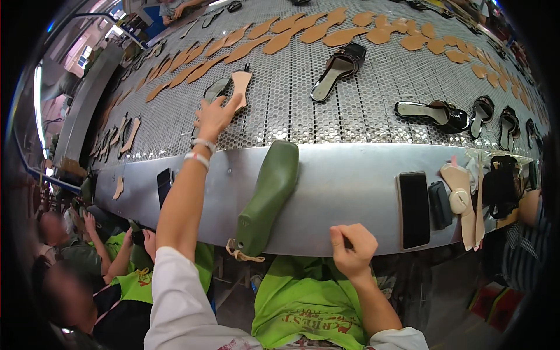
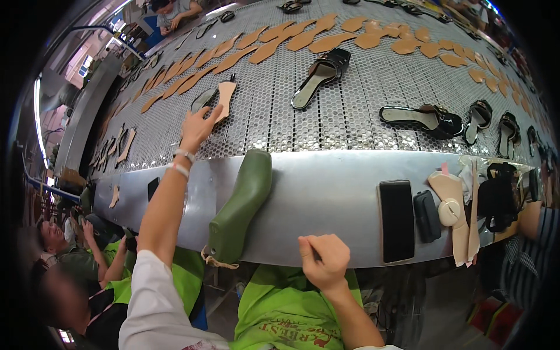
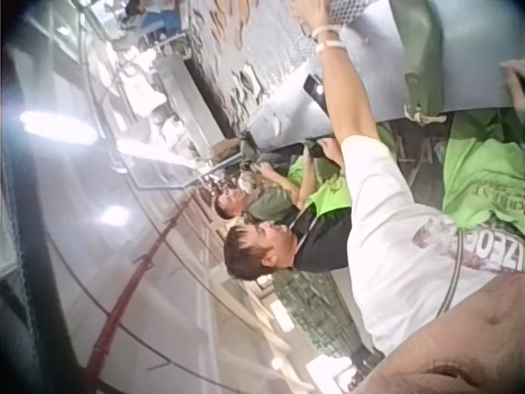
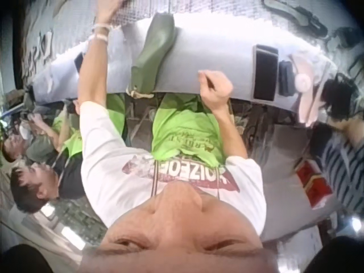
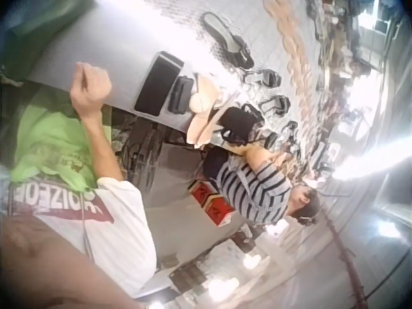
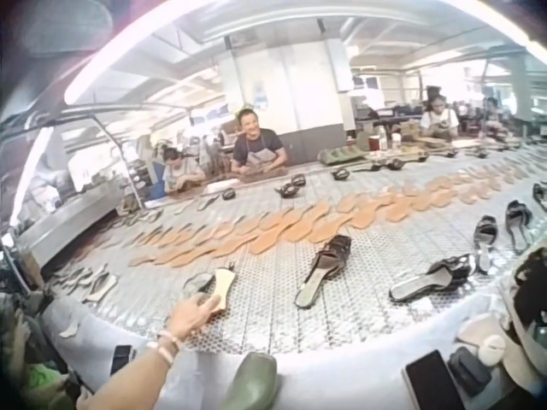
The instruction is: The person assembles black slipper sandals by hand on a green shoe last. They repeatedly pick up a sole and a strap, fit the strap onto the sole, and place the finished slipper on a perforated metal table. The process is repeated multiple times throughout the clip.
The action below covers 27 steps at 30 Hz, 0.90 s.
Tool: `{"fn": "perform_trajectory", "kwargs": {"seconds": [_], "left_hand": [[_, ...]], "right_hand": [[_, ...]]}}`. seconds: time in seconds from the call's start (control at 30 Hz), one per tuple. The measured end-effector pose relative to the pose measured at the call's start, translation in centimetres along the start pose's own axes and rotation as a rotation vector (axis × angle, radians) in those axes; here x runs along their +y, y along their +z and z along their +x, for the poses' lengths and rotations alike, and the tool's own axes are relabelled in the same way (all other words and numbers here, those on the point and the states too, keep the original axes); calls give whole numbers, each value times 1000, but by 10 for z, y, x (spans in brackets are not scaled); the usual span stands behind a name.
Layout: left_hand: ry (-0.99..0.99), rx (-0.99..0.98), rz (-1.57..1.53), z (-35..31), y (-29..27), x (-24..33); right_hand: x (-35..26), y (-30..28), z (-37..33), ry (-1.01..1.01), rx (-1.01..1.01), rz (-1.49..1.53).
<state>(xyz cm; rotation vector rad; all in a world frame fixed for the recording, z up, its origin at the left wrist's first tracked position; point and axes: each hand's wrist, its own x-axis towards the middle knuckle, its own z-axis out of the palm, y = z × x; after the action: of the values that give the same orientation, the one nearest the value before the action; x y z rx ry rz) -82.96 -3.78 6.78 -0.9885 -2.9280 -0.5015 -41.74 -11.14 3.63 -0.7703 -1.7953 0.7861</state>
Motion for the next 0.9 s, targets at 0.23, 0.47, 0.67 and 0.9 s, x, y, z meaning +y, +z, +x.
{"fn": "perform_trajectory", "kwargs": {"seconds": [0.23, 0.47, 0.67, 0.9], "left_hand": [[-93, -145, 166, 38, 34, 5], [115, -150, -446, 35, -22, -23], [354, -522, -1272, -124, -118, 41], [399, -785, -1196, -336, -114, 22]], "right_hand": [[-1, 4, 4, 25, 11, -10], [-13, 20, -1, 129, -16, 76], [-16, 1, 0, 479, -71, 556], [-80, 4, -11, 413, -336, 1266]]}}
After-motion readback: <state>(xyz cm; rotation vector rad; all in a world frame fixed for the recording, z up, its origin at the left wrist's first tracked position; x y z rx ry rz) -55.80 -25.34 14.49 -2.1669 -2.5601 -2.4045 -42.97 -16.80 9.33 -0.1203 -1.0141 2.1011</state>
